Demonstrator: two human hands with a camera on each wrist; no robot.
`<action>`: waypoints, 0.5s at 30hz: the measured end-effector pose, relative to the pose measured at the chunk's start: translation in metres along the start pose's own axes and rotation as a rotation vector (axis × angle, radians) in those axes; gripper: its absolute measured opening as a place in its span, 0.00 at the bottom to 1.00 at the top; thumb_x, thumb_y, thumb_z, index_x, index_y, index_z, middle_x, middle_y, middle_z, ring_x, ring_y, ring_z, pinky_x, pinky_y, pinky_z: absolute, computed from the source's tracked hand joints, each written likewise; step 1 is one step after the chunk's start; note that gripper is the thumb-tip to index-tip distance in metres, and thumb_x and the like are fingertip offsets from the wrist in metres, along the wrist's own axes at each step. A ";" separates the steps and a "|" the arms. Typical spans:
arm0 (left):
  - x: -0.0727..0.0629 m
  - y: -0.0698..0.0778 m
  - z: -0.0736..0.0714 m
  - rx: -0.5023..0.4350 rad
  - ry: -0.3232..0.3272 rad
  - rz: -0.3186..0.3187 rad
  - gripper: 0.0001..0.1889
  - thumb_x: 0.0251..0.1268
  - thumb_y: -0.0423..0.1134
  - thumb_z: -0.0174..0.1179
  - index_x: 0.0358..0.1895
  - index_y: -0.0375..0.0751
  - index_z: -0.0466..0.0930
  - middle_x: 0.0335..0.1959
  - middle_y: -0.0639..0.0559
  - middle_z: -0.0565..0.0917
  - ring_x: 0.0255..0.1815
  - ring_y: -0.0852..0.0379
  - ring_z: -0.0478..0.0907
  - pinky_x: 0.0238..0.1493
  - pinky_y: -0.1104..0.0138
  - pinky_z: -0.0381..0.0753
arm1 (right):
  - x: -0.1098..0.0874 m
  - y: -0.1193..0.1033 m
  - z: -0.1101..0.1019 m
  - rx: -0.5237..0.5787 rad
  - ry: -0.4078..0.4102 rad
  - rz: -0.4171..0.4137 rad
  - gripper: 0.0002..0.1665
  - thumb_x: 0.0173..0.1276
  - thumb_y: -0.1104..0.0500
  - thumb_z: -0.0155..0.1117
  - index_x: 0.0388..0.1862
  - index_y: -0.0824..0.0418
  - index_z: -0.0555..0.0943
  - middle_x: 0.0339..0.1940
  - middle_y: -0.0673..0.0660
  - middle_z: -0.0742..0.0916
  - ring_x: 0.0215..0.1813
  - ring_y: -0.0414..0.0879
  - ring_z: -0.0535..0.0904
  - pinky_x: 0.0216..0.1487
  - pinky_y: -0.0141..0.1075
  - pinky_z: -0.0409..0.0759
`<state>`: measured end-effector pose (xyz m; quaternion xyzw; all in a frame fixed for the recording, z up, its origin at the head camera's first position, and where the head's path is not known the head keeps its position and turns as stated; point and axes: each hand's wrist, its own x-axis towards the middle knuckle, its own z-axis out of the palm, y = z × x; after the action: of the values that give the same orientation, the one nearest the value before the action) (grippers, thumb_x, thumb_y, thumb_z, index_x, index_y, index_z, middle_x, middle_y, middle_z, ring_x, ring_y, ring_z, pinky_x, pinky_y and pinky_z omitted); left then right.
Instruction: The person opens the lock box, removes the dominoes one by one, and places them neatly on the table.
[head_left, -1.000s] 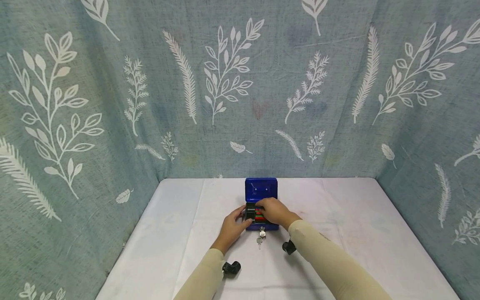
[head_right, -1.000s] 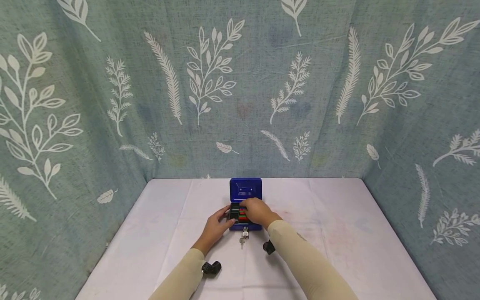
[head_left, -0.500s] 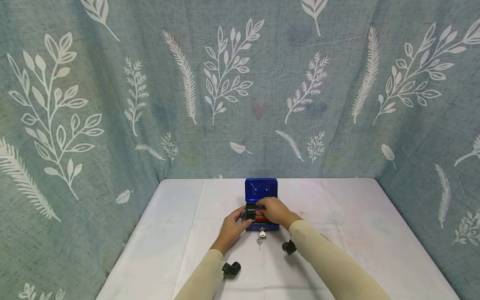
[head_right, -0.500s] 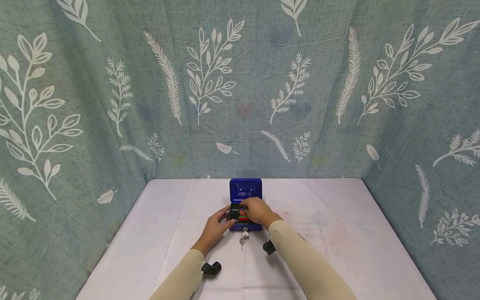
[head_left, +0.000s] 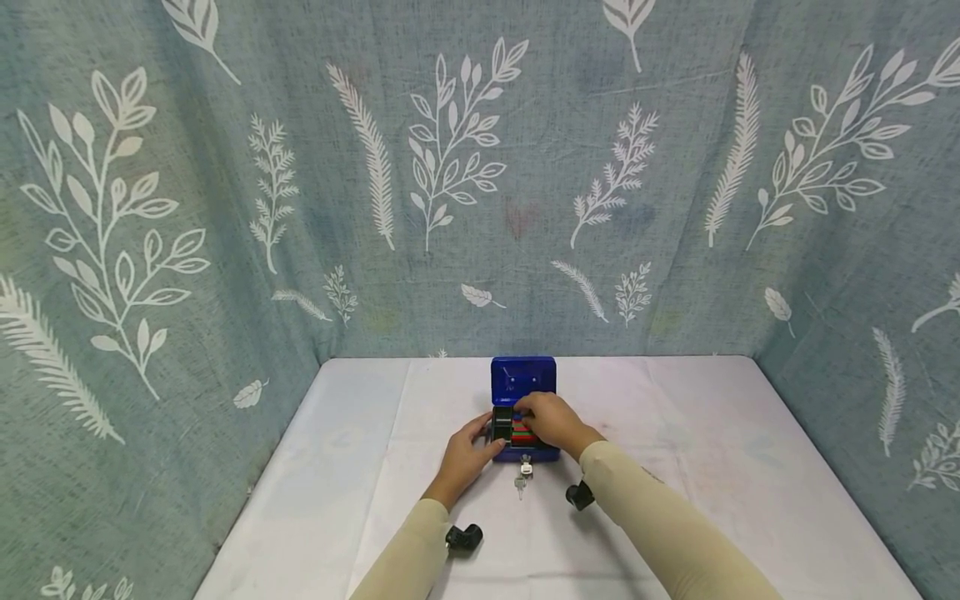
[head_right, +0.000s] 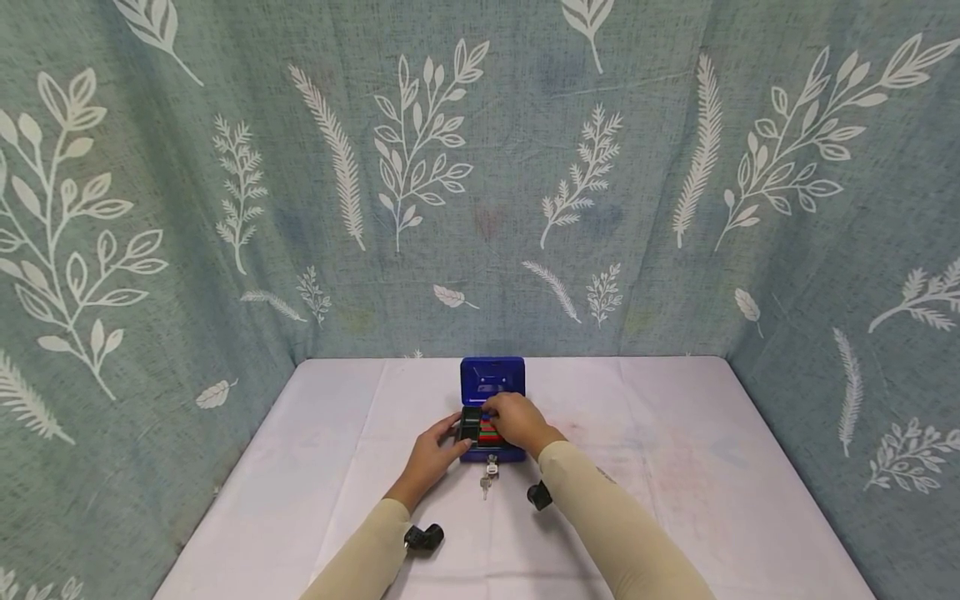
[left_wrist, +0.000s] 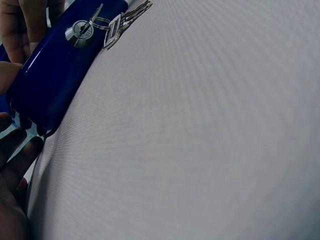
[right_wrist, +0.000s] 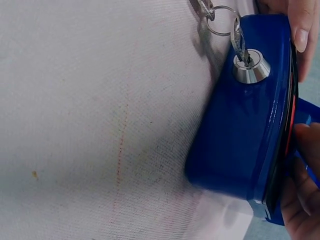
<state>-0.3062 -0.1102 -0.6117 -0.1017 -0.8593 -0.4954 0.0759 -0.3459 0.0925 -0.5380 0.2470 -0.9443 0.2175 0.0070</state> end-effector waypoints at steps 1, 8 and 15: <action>0.000 0.000 0.000 -0.005 0.002 0.009 0.32 0.58 0.50 0.68 0.67 0.48 0.73 0.63 0.50 0.77 0.63 0.51 0.72 0.66 0.54 0.66 | 0.000 0.000 0.000 0.001 0.007 0.004 0.14 0.66 0.62 0.66 0.50 0.57 0.85 0.41 0.50 0.85 0.47 0.46 0.80 0.54 0.43 0.77; -0.001 0.002 -0.001 -0.007 -0.003 0.027 0.32 0.58 0.50 0.68 0.67 0.46 0.73 0.63 0.48 0.76 0.63 0.49 0.73 0.66 0.54 0.66 | -0.001 0.001 0.000 0.014 0.037 0.046 0.16 0.67 0.60 0.66 0.54 0.55 0.83 0.41 0.49 0.85 0.45 0.45 0.81 0.51 0.43 0.79; 0.000 0.002 0.000 -0.008 -0.001 0.034 0.32 0.59 0.48 0.68 0.67 0.44 0.73 0.63 0.48 0.77 0.60 0.50 0.75 0.65 0.55 0.68 | -0.002 0.002 0.000 0.032 0.082 0.067 0.17 0.67 0.60 0.67 0.55 0.54 0.83 0.42 0.50 0.85 0.46 0.46 0.81 0.51 0.44 0.79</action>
<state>-0.3055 -0.1098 -0.6103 -0.1167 -0.8555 -0.4976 0.0834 -0.3456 0.0953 -0.5388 0.2064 -0.9473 0.2426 0.0346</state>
